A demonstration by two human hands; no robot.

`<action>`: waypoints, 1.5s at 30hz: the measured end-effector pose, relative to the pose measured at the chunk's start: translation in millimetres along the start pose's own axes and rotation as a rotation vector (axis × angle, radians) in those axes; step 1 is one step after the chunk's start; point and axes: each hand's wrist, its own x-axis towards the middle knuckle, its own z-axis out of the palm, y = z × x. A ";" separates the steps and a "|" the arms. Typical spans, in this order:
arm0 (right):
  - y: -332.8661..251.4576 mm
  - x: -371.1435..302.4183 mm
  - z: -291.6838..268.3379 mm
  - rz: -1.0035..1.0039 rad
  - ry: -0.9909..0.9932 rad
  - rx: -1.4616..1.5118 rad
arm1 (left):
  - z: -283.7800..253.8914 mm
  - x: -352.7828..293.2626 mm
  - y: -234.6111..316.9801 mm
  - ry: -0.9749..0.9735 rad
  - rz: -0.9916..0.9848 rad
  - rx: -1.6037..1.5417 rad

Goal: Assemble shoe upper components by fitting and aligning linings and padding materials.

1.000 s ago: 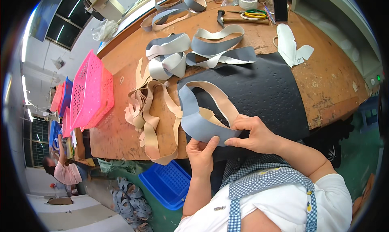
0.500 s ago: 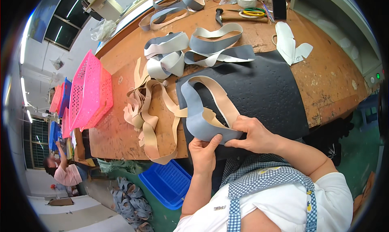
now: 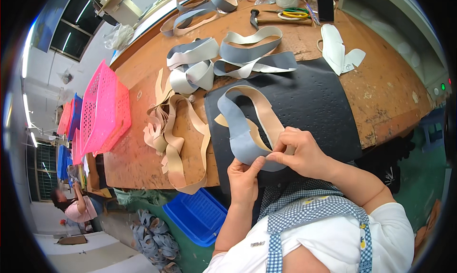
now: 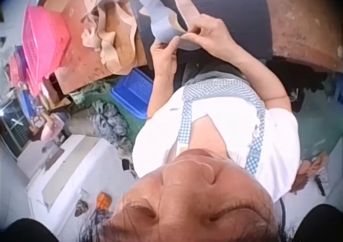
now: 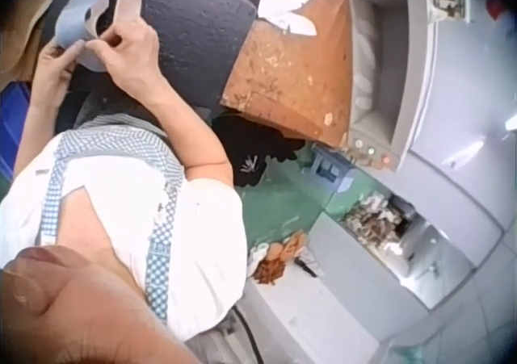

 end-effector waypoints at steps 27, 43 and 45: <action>-1.1 -5.5 0.5 0.269 -0.118 0.130 | -15.3 20.4 14.4 0.112 -0.036 -0.007; -5.4 11.6 2.8 0.384 -0.249 0.154 | -2.6 16.4 27.7 0.148 -0.056 0.100; -5.4 11.1 3.0 0.388 -0.247 0.161 | -7.4 16.8 28.6 0.134 -0.044 0.116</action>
